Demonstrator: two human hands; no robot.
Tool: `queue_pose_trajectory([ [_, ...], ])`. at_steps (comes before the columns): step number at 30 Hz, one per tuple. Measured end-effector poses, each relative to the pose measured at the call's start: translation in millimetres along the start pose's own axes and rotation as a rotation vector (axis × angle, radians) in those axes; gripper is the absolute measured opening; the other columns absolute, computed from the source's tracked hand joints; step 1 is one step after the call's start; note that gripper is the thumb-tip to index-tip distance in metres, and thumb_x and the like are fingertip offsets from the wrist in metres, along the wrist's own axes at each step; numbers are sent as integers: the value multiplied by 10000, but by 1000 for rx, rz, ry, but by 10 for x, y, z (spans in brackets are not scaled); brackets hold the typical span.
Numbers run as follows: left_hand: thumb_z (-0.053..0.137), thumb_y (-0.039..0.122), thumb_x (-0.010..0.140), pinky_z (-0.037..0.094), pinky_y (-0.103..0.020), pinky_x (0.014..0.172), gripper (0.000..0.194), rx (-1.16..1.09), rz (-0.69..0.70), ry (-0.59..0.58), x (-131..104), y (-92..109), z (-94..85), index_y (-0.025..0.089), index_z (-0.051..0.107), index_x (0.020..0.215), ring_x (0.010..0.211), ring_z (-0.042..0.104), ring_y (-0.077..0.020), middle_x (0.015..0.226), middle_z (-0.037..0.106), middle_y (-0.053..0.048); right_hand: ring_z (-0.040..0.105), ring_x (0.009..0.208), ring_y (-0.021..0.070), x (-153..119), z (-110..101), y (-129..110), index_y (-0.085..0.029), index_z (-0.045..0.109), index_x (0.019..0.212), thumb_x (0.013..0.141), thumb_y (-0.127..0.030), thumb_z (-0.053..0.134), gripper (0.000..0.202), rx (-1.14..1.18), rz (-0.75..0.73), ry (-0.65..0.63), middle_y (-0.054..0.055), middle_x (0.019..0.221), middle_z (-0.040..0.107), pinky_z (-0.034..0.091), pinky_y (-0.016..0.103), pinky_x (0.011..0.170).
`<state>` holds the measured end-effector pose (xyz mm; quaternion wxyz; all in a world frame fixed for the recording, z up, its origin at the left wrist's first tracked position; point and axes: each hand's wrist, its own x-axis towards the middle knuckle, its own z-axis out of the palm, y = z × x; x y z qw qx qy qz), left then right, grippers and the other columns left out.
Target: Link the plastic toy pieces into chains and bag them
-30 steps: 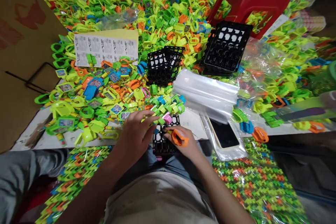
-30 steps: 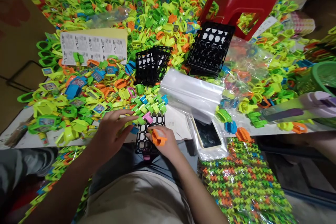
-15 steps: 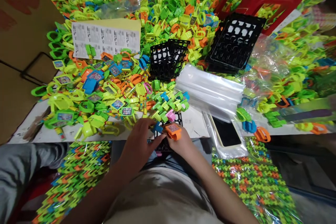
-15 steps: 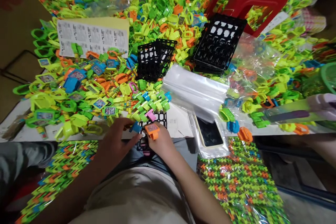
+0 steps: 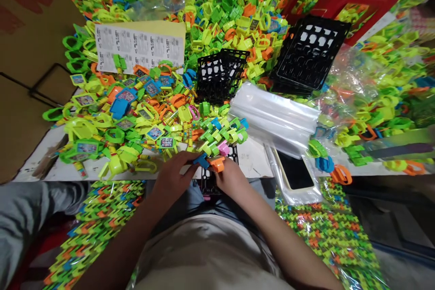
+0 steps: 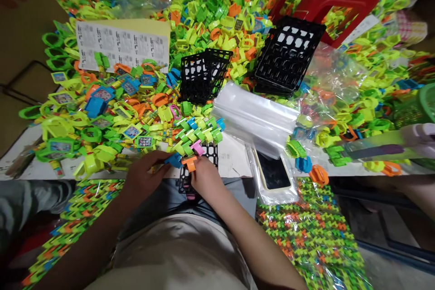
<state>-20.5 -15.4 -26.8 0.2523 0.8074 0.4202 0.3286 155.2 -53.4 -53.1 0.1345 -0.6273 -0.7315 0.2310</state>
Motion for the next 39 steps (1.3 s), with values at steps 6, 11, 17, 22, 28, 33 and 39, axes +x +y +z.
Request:
queue_pose_trajectory([
  [6,575,234,840,488,-307,892,307,-37,-5,-147,-97,137,-85,220,509,1139,1024,582,-173,1100,598,-50,587,960,233,35,-49,-66,-99,652,943,750,-18,461,284,-61,-3,-109,158,1013,653,437,302,859],
  [11,638,328,785,363,-454,1045,515,102,107,-7,-14,274,-15,194,433,1238,1227,425,-273,1265,457,-132,590,889,209,40,-116,-89,-132,652,891,757,-63,499,215,-17,-8,-131,121,967,660,430,272,772],
  [17,527,200,848,330,-438,1078,468,165,239,-19,108,260,149,209,399,1298,1305,371,-247,1373,419,-123,603,803,184,71,-230,-157,-115,639,920,794,-73,470,215,-40,10,-178,116,907,673,389,247,675],
  [22,492,196,872,360,-442,1048,410,204,187,41,81,269,223,209,421,1275,1297,382,-250,1353,454,-124,606,721,173,98,-295,-139,-107,636,867,785,-59,467,194,-56,-10,-218,108,801,672,354,240,596],
  [28,510,222,884,352,-447,1053,441,240,168,15,91,291,253,215,373,1303,1296,377,-251,1356,440,-130,617,858,191,-41,-4,13,-147,623,943,867,-141,433,205,206,-90,150,99,921,683,450,275,750],
  [33,473,262,908,315,-432,1084,485,256,140,-58,87,329,207,198,320,1363,1343,300,-254,1392,389,-139,627,868,223,-148,158,9,-119,579,1087,883,-219,408,284,170,-122,396,129,964,677,487,333,767],
  [39,488,304,900,325,-425,1073,505,250,135,-110,117,326,170,197,325,1365,1318,323,-263,1363,394,-141,605,796,232,-109,102,-16,-82,596,1022,828,-195,415,289,106,-154,383,138,866,660,487,332,722],
])
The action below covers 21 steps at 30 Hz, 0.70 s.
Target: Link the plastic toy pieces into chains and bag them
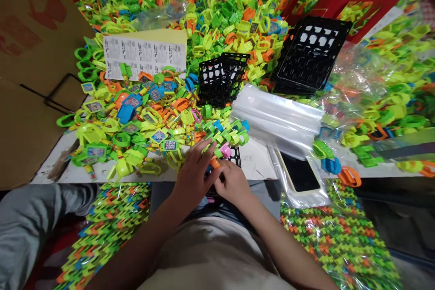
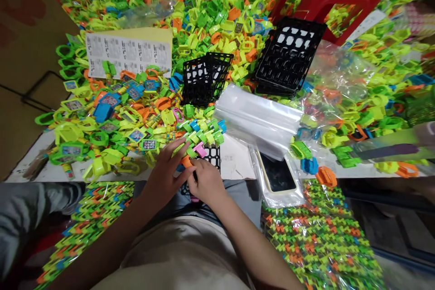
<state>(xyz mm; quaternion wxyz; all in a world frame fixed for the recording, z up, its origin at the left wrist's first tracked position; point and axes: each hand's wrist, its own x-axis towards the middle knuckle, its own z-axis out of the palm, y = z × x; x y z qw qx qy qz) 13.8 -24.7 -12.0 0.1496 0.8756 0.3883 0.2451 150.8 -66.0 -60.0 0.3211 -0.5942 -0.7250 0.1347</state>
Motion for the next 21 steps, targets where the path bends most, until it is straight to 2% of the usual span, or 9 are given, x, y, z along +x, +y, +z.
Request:
queue_pose_trajectory([
  [6,502,301,893,318,-443,1068,479,-2,-20,33,43,59,40,210,353,1339,1295,340,-266,1318,419,-128,568,731,224,6,43,60,-128,601,876,766,-176,422,216,75,0,0,108,768,626,469,326,674],
  [9,517,369,880,334,-416,1063,514,-78,-29,9,-21,56,-57,204,345,1336,1295,349,-253,1329,411,-131,576,753,221,-9,34,70,-149,594,901,778,-182,447,195,112,34,-5,94,787,635,473,324,689],
  [11,477,408,893,389,-381,1007,419,-106,-120,54,-130,-3,-174,187,421,1244,1220,436,-233,1259,470,-131,591,798,223,-31,-6,79,-149,585,961,836,-226,465,190,137,44,-10,102,852,649,481,333,718],
  [13,415,428,913,462,-347,854,293,-36,-328,82,-275,-107,-289,177,517,1026,989,573,-213,1021,585,-100,601,840,225,-71,-67,87,-155,571,1016,873,-284,494,208,155,50,-7,110,913,653,486,343,746],
  [14,400,435,916,472,-329,754,284,29,-454,37,-350,-168,-330,182,531,914,839,603,-202,870,608,-69,603,844,223,-99,-101,87,-163,568,1017,878,-299,506,204,162,58,5,107,920,653,486,344,751],
  [16,429,458,895,424,-291,601,307,157,-650,-161,-482,-290,-364,188,528,788,630,589,-187,677,600,-25,606,812,208,-167,-166,65,-185,573,960,890,-285,500,142,177,80,31,87,877,650,485,331,734],
  [18,463,447,877,375,-269,559,291,217,-707,-350,-577,-380,-345,185,545,781,601,595,-189,664,625,-27,602,763,187,-240,-216,6,-198,573,883,905,-247,466,120,206,86,24,63,810,640,479,306,704],
  [21,415,413,898,359,-256,568,285,147,-695,-419,-649,-416,-321,189,552,788,651,610,-183,712,641,-27,592,720,167,-320,-247,-141,-197,586,849,903,-221,462,137,279,68,-79,46,768,628,466,276,667],
])
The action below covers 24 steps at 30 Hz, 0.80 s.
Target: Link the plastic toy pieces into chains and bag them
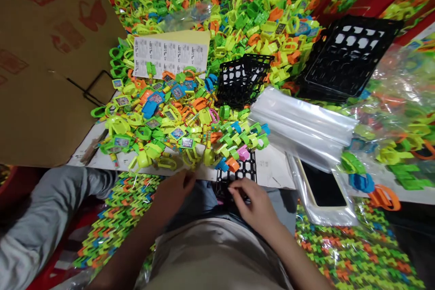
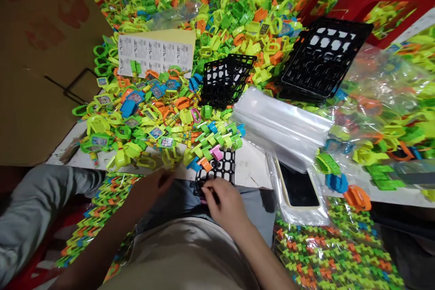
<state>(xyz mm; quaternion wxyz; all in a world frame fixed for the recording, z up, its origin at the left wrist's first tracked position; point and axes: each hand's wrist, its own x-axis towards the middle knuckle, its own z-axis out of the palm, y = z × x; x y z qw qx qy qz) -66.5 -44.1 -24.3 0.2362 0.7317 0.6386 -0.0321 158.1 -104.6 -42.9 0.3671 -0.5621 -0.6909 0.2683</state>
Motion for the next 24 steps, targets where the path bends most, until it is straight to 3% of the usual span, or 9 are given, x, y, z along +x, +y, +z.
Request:
queue_pose_trajectory([
  [7,334,484,907,420,-263,577,358,-360,109,-78,-212,-27,-166,214,524,768,612,568,-163,647,577,15,511,587,117,108,240,-262,-185,646,984,863,-280,548,182,262,171,-171,-16,643,552,400,217,550],
  [10,303,474,922,458,-266,590,378,-468,191,-137,-281,-99,-147,221,523,748,625,566,-166,648,574,5,444,531,91,196,402,-340,-183,638,1063,830,-317,595,272,426,248,-242,-40,623,528,343,195,487],
  [14,362,409,916,523,-284,662,299,-543,302,-205,-336,-239,-27,239,602,860,724,615,-182,789,664,-28,369,509,69,187,568,-452,-168,669,957,775,-361,658,265,655,294,-257,-64,571,467,287,183,456],
  [16,434,369,891,543,-312,735,248,-551,355,-213,-342,-263,17,261,643,967,843,649,-212,904,701,-45,405,539,75,130,586,-484,-159,674,877,745,-373,686,252,709,287,-235,-45,615,518,315,184,471],
  [20,498,332,871,552,-304,760,261,-482,461,-242,-315,-112,-26,307,639,1090,908,665,-217,999,707,-21,556,649,123,37,377,-402,-173,665,806,748,-294,659,133,641,200,-130,13,767,650,445,220,577],
  [24,503,308,882,516,-291,833,276,-360,545,37,-208,218,-208,307,577,1148,963,630,-184,1071,663,-13,585,602,143,130,-59,-31,-174,643,854,764,-321,616,175,478,375,199,22,712,660,478,248,554],
])
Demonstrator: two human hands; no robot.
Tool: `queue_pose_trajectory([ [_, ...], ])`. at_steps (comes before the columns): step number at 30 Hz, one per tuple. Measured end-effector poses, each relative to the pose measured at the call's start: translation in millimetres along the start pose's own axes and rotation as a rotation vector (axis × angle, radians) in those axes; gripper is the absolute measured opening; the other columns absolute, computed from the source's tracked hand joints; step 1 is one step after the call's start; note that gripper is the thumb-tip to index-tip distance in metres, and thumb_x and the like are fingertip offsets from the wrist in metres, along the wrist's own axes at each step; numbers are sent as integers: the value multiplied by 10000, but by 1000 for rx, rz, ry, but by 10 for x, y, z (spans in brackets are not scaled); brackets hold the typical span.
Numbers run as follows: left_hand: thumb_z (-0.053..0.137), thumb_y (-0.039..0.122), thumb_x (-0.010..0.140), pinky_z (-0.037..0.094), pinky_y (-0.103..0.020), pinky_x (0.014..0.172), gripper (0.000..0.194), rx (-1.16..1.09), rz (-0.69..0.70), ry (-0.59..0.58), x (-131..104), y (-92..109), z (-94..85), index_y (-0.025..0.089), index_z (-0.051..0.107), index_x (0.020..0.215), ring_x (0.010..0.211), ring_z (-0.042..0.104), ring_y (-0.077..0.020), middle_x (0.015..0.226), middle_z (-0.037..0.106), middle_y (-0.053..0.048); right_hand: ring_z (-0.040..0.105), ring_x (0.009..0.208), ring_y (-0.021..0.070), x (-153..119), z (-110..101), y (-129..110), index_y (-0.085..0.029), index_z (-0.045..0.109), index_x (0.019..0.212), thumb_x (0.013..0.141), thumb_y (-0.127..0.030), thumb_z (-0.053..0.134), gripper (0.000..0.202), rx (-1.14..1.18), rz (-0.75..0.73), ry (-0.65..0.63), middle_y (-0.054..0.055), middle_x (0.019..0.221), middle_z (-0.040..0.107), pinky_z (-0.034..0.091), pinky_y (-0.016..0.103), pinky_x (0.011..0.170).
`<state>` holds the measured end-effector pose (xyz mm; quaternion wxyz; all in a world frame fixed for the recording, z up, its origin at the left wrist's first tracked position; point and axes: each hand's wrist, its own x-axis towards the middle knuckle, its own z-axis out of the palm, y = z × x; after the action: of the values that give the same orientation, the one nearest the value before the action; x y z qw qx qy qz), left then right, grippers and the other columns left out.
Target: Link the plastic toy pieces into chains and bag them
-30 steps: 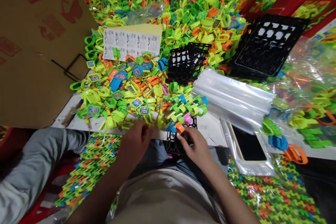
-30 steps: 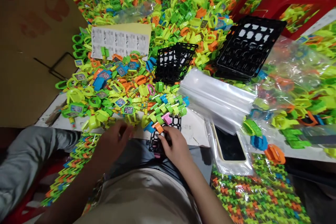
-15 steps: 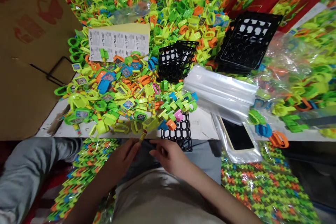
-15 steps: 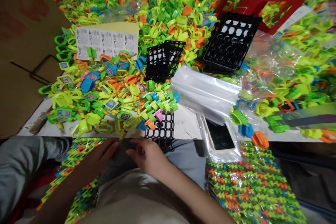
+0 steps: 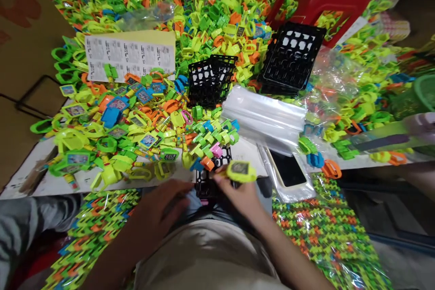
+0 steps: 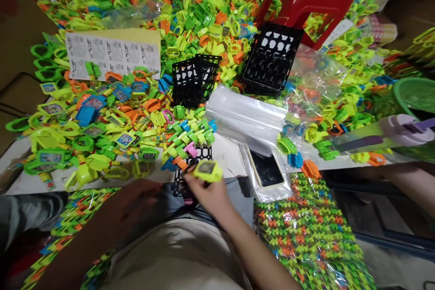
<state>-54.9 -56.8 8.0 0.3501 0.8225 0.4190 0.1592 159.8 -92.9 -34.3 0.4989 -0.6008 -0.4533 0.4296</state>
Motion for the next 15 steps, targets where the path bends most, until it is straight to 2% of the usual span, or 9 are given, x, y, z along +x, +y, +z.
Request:
queue_pose_trajectory([
  [2,496,274,889,471,-307,906,244,76,141,119,204,133,-16,288,583,1116,1038,584,-182,1097,635,-23,581,584,151,196,-194,95,-168,640,820,746,-374,636,218,-69,34,123,23,689,656,480,264,554],
  [4,481,244,895,433,-338,947,232,142,272,180,439,251,4,264,589,1099,1074,550,-188,1106,619,-36,609,638,176,356,-277,216,-159,658,816,735,-391,649,246,-131,27,142,39,718,677,496,290,603],
  [6,487,256,890,417,-387,948,232,224,321,201,673,339,59,242,597,1094,1072,537,-211,1112,611,-49,631,677,193,453,-263,329,-154,679,874,748,-392,640,272,-148,24,127,49,758,699,508,309,640],
  [9,528,305,859,406,-447,947,256,354,256,273,950,394,168,220,617,1084,1080,523,-259,1149,594,-73,660,761,206,497,-184,434,-164,692,928,762,-367,635,269,-137,11,159,51,848,723,519,327,723],
  [12,572,344,820,361,-485,1014,383,429,195,363,1092,375,247,177,583,1165,1203,449,-313,1257,542,-116,669,857,210,481,-162,461,-177,701,893,761,-341,642,218,-132,-27,227,46,906,729,507,333,822],
  [15,528,360,845,334,-494,1055,472,452,159,303,1134,349,268,139,512,1262,1291,374,-322,1365,466,-137,675,838,207,461,-196,457,-201,706,867,766,-311,635,166,-227,-105,191,35,881,733,513,317,805],
])
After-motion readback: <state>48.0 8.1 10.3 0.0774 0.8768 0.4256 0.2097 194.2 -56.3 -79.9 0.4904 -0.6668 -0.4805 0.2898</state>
